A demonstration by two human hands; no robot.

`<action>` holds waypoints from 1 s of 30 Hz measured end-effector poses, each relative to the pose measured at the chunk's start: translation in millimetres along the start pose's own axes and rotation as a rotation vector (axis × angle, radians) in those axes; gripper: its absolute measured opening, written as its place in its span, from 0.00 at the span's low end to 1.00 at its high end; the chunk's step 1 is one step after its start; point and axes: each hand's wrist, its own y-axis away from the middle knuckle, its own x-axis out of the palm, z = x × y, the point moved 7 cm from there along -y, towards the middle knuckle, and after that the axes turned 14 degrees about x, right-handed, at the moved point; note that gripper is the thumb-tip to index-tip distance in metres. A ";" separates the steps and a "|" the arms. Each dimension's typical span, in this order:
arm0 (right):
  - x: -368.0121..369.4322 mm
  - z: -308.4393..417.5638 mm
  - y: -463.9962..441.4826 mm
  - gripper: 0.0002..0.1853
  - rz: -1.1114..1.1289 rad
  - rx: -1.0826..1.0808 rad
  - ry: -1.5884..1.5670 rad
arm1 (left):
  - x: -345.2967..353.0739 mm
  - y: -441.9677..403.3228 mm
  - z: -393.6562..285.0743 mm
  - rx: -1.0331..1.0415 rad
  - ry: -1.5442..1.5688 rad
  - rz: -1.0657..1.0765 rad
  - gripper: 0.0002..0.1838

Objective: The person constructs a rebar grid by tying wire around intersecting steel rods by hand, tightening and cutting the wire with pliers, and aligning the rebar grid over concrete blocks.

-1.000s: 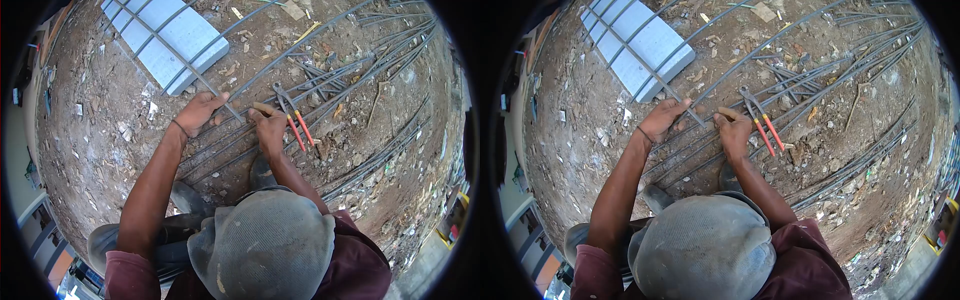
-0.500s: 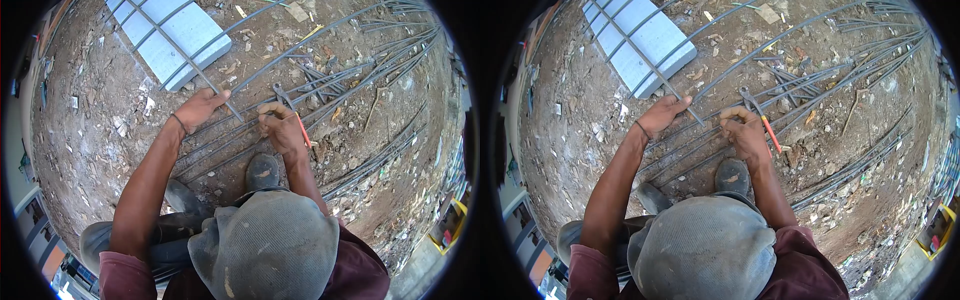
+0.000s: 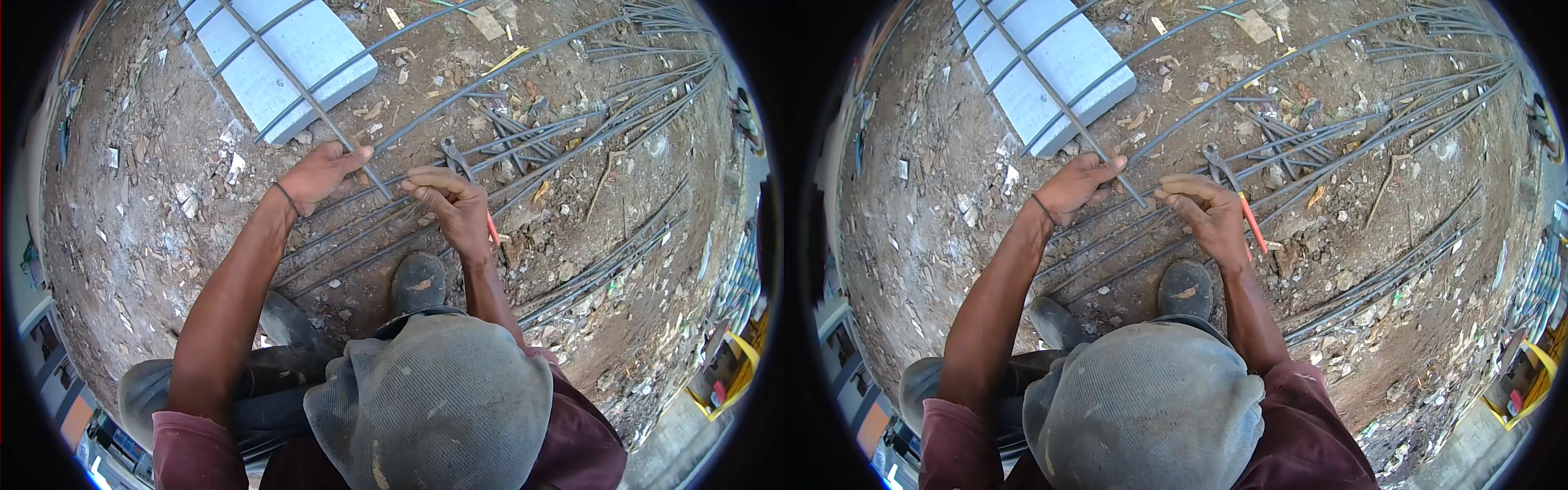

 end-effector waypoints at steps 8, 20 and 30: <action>-7.5 -22.2 -2.0 0.11 -0.250 0.148 -0.131 | 0.0 -0.2 -0.3 -0.011 -0.016 -0.002 0.22; 19.9 -22.8 -20.8 0.16 -0.329 0.278 -0.819 | 2.1 1.7 -8.1 0.026 -0.012 -0.010 0.22; -16.9 -17.1 10.1 0.11 -0.290 0.400 -0.404 | -8.2 4.5 -10.4 0.101 -0.248 -0.039 0.24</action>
